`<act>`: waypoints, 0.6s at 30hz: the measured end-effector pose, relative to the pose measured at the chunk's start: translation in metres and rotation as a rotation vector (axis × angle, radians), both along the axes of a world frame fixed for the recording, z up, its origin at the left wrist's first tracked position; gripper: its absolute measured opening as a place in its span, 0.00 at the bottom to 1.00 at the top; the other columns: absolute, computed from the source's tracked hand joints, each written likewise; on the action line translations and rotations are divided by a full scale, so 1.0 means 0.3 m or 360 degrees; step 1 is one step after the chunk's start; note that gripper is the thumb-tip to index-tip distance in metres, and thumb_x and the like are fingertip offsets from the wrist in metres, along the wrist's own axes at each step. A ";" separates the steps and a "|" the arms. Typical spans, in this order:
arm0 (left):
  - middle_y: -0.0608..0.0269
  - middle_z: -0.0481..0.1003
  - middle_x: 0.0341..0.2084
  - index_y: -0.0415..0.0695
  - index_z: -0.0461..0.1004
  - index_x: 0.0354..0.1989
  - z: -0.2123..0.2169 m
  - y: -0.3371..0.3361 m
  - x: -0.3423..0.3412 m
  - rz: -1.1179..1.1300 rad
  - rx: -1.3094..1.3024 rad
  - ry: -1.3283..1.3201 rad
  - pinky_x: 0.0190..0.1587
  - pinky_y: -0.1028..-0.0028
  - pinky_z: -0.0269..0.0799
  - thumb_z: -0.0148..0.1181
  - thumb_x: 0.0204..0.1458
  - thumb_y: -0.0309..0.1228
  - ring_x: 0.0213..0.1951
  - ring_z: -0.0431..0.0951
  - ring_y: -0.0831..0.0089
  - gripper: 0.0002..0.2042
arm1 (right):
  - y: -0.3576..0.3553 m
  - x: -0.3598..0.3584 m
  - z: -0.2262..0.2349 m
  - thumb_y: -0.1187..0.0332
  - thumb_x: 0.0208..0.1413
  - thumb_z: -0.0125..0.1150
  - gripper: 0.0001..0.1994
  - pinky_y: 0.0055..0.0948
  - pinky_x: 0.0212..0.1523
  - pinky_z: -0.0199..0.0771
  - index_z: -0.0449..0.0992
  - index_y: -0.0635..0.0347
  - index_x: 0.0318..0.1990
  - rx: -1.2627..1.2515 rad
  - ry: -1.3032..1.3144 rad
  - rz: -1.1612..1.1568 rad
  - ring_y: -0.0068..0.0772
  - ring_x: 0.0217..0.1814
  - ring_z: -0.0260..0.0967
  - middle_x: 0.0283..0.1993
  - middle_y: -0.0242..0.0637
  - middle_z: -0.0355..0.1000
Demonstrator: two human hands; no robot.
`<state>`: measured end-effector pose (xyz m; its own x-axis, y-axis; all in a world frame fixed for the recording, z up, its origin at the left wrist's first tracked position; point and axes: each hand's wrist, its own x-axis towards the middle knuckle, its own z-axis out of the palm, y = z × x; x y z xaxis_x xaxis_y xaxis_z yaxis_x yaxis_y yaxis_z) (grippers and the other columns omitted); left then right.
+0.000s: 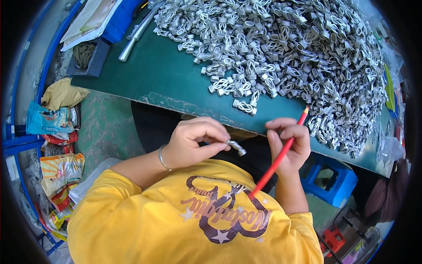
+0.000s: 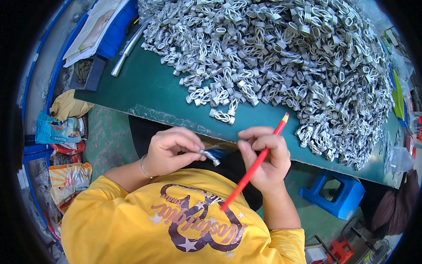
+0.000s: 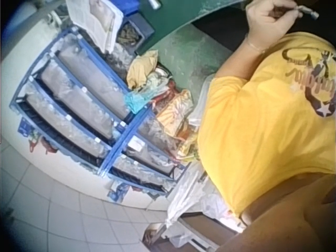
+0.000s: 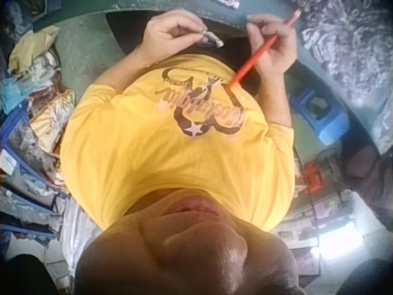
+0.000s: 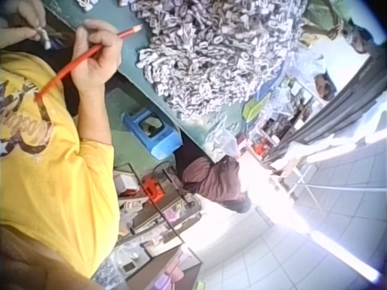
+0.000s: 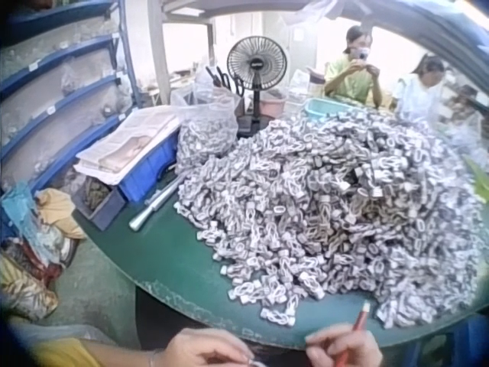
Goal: The person picks up metal and plastic components from a large pile, joins them together by hand to assemble small hardware pieces, and places the completed assemblies into a plastic bag.
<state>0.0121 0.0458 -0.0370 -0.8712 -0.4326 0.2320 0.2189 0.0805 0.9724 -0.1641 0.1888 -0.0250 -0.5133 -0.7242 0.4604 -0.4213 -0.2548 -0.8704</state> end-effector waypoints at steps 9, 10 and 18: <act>0.54 0.75 0.33 0.35 0.73 0.41 -0.072 0.017 0.025 0.0113 -0.0581 -0.0707 0.40 0.76 0.76 0.60 0.46 0.19 0.34 0.79 0.68 0.12 | -0.107 0.007 0.004 0.82 0.33 0.66 0.16 0.35 0.34 0.64 0.65 0.59 0.29 0.0322 0.0694 -0.0175 0.44 0.33 0.66 0.33 0.39 0.70; 0.52 0.74 0.31 0.37 0.75 0.37 -0.058 0.021 0.016 0.0074 -0.0500 -0.0611 0.34 0.73 0.74 0.62 0.43 0.23 0.31 0.78 0.64 0.11 | -0.108 0.007 0.000 0.82 0.33 0.66 0.16 0.35 0.34 0.64 0.65 0.59 0.29 0.0308 0.0740 -0.0199 0.43 0.34 0.66 0.33 0.39 0.70; 0.57 0.73 0.30 0.32 0.72 0.38 0.067 0.003 -0.077 0.0404 -0.0343 -0.0290 0.30 0.80 0.75 0.60 0.45 0.16 0.29 0.78 0.76 0.11 | -0.075 0.007 -0.021 0.82 0.34 0.67 0.17 0.27 0.27 0.68 0.63 0.58 0.28 0.0205 0.0629 -0.0227 0.34 0.27 0.69 0.31 0.39 0.71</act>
